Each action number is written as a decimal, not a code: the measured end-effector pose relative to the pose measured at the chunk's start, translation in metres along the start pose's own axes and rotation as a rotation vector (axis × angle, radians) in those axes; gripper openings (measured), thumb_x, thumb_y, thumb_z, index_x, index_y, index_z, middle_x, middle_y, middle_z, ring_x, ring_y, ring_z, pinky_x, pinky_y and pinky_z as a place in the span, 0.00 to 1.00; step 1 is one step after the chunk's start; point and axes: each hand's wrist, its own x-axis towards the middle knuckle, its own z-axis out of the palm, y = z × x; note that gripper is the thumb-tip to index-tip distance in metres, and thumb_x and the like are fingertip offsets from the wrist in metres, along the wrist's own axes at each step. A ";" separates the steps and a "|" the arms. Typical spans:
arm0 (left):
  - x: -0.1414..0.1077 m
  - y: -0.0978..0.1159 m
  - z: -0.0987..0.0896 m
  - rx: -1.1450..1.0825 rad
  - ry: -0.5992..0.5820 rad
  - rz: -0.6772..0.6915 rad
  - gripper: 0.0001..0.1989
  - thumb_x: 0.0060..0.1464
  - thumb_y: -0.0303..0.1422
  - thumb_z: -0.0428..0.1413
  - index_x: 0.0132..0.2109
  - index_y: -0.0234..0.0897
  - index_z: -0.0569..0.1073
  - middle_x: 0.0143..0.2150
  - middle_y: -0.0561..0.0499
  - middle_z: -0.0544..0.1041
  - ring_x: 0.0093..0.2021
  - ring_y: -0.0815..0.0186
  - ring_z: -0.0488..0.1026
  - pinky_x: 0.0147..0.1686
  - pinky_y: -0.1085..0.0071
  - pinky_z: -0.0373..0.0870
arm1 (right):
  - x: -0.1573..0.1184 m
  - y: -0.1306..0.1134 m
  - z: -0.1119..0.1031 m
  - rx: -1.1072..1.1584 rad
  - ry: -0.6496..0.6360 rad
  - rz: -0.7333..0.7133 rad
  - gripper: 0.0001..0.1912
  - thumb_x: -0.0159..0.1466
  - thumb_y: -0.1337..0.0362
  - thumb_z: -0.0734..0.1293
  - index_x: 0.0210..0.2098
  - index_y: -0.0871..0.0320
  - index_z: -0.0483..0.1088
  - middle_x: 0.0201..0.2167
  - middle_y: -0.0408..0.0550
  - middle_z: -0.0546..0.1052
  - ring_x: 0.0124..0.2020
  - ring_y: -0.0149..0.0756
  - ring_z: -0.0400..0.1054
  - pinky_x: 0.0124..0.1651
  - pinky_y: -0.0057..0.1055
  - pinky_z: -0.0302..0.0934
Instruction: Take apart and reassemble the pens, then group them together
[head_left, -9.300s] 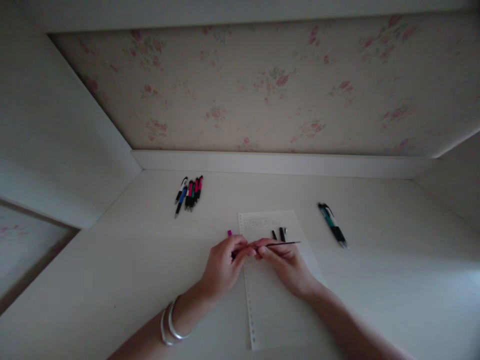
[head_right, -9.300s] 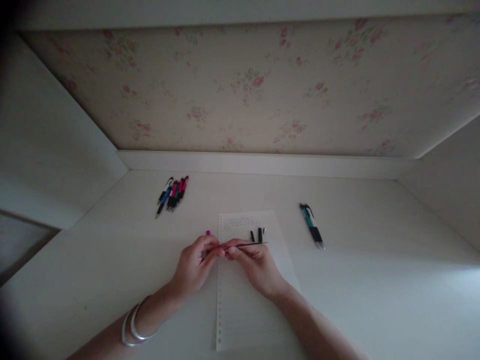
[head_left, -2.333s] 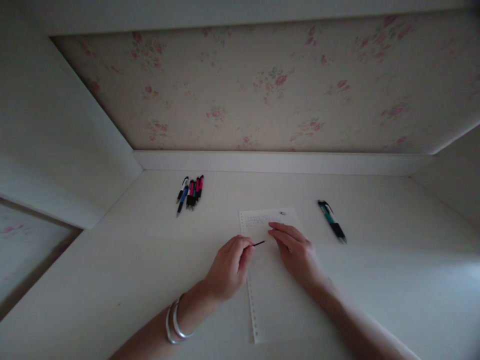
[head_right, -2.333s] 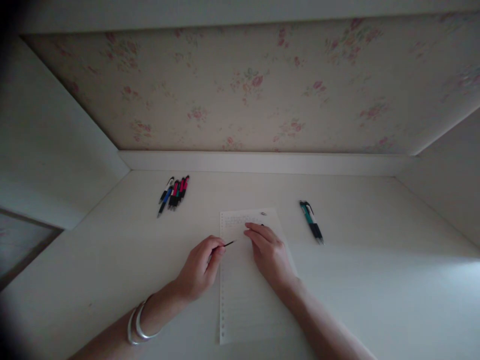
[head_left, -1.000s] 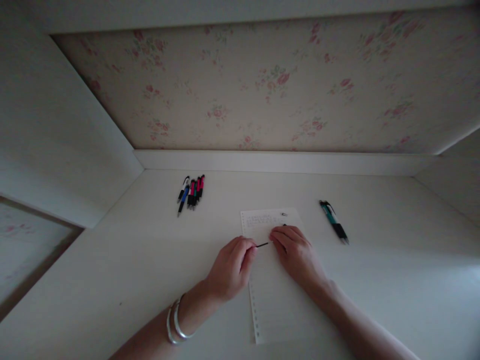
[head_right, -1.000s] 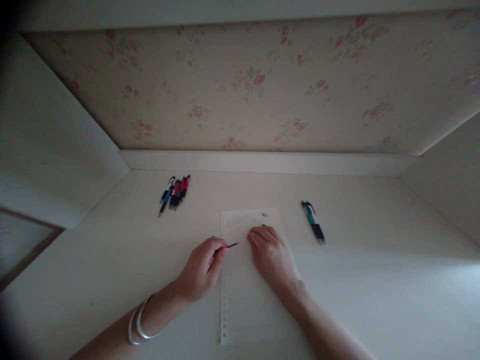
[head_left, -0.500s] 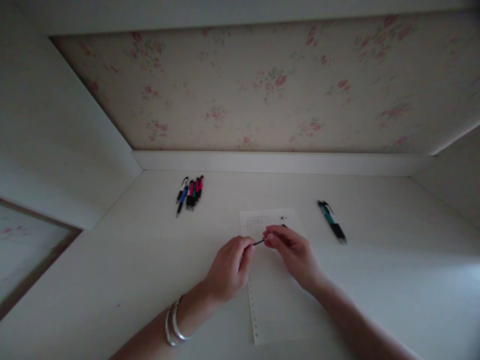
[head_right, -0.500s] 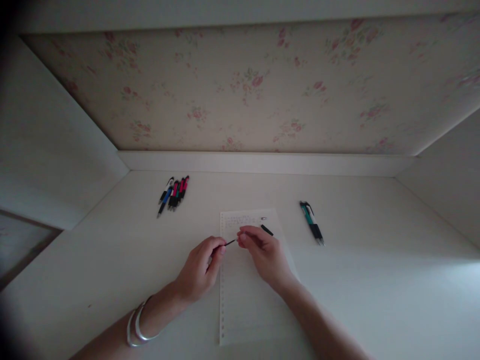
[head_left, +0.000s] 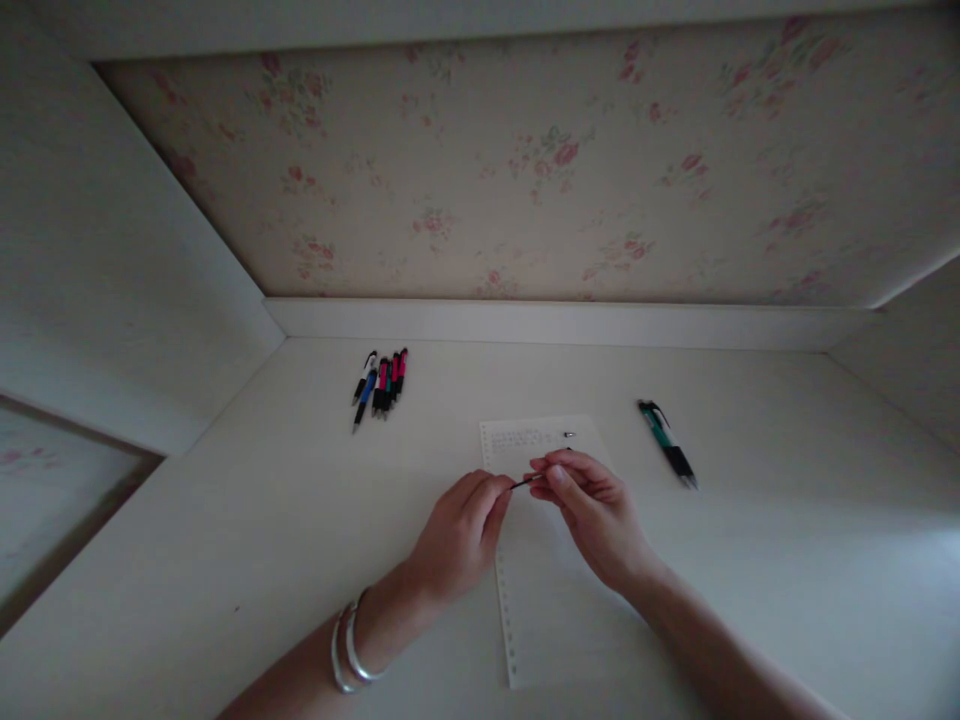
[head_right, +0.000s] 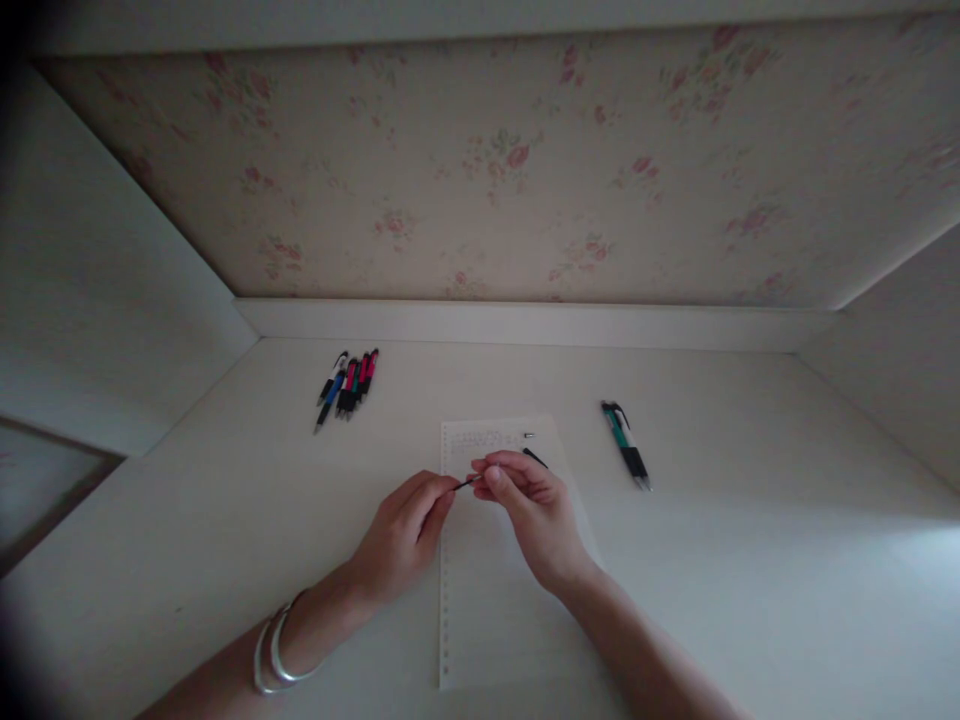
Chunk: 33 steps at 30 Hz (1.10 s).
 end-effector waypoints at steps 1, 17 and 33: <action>0.000 0.000 0.000 0.004 -0.001 0.001 0.08 0.67 0.27 0.48 0.47 0.36 0.71 0.38 0.47 0.76 0.39 0.63 0.74 0.41 0.66 0.73 | 0.000 0.000 0.000 -0.017 0.003 -0.007 0.06 0.61 0.60 0.74 0.39 0.49 0.79 0.39 0.43 0.83 0.34 0.30 0.76 0.44 0.31 0.72; 0.000 0.001 0.002 0.002 -0.006 0.044 0.07 0.67 0.27 0.49 0.48 0.36 0.71 0.40 0.46 0.77 0.40 0.62 0.75 0.42 0.65 0.74 | 0.002 -0.010 0.009 -0.452 -0.131 -0.140 0.04 0.59 0.59 0.73 0.33 0.51 0.79 0.36 0.46 0.79 0.41 0.36 0.73 0.47 0.34 0.68; -0.001 0.000 -0.001 -0.051 0.058 -0.042 0.06 0.67 0.27 0.48 0.44 0.37 0.69 0.36 0.48 0.75 0.36 0.64 0.74 0.38 0.69 0.72 | 0.005 -0.016 -0.009 -1.142 -0.008 -0.471 0.12 0.68 0.57 0.65 0.43 0.56 0.75 0.33 0.50 0.78 0.30 0.36 0.71 0.35 0.33 0.65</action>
